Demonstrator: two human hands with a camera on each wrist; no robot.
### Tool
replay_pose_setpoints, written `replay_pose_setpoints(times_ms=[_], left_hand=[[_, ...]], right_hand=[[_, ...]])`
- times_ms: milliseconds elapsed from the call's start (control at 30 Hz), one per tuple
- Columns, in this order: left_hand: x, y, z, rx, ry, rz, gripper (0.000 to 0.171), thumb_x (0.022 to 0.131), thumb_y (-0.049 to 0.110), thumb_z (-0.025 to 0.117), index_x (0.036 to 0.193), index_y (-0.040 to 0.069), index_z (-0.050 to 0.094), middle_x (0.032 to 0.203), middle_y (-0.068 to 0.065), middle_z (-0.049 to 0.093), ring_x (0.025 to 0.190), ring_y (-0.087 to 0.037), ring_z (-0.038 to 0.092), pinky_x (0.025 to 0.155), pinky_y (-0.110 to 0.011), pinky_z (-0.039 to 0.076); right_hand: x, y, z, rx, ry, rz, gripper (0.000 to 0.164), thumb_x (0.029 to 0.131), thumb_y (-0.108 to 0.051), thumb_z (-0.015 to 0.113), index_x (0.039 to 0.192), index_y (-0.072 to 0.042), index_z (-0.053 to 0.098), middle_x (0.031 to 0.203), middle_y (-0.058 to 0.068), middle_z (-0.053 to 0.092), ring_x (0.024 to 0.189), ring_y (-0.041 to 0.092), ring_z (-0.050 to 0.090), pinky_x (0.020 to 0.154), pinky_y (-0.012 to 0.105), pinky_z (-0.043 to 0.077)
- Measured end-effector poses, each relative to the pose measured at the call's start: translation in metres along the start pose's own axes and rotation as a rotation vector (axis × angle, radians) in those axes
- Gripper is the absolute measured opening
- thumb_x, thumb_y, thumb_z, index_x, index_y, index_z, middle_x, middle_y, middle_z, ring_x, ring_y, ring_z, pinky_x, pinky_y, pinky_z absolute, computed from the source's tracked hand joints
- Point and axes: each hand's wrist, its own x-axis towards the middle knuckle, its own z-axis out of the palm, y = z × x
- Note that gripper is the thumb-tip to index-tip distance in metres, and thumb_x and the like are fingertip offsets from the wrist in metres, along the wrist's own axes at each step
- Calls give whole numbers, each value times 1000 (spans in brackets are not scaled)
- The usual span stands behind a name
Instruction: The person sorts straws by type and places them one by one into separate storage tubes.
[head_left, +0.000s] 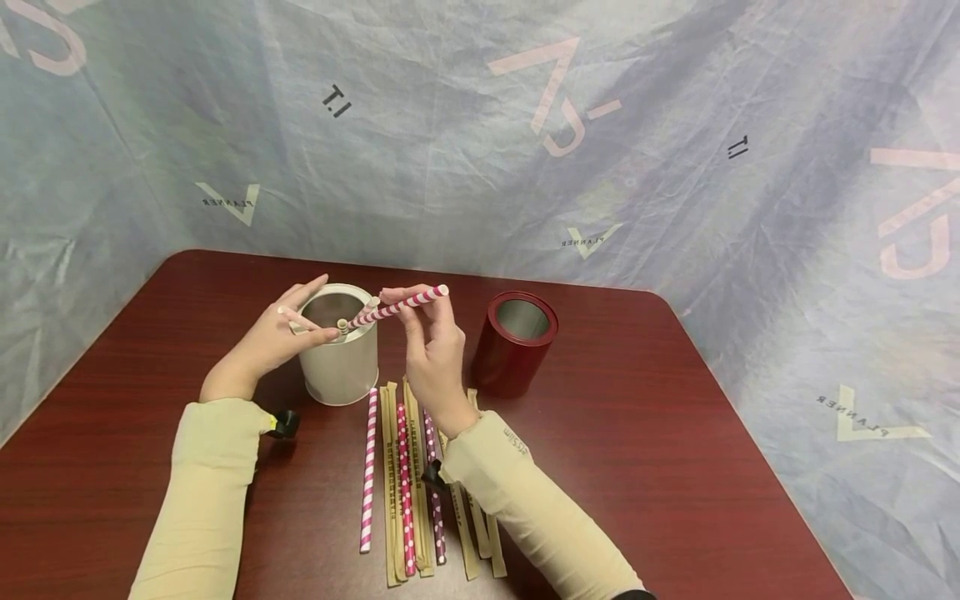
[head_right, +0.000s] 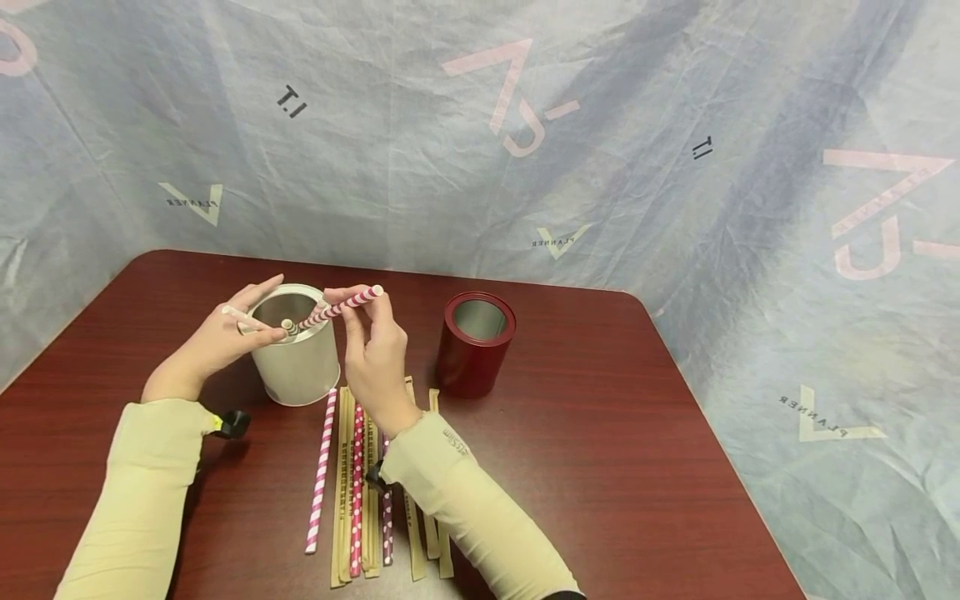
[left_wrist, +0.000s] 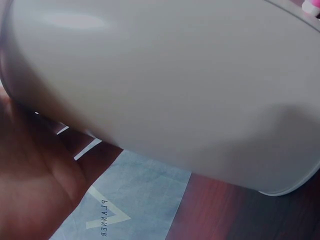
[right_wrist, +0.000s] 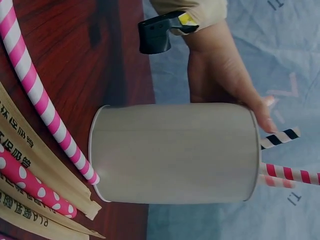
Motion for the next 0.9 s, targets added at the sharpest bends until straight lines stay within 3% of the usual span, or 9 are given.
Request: replay_pose_setpoints(times_ms=[267, 667, 900], left_hand=[[1, -2, 0, 20, 5, 21, 81, 82, 12, 73, 150, 4, 32, 148, -27, 34, 134, -41, 32, 103, -64, 31], [2, -3, 1, 25, 11, 57, 79, 81, 12, 74, 148, 1, 35, 144, -26, 39, 135, -40, 31, 105, -64, 29], [1, -2, 1, 22, 10, 33, 81, 81, 15, 73, 150, 4, 33, 147, -27, 35, 134, -41, 33, 105, -65, 29]], right_hand=[[-1, 10, 11, -100, -71, 1, 18, 101, -10, 47, 115, 0, 52, 111, 15, 70, 105, 21, 68, 96, 26, 52], [-2, 22, 19, -255, -149, 29, 19, 100, -11, 50, 114, -2, 59, 111, 11, 71, 112, 20, 66, 99, 21, 48], [-2, 27, 21, -395, -179, 108, 17, 98, -15, 56, 109, -5, 62, 108, 8, 71, 105, 17, 68, 92, 22, 53]])
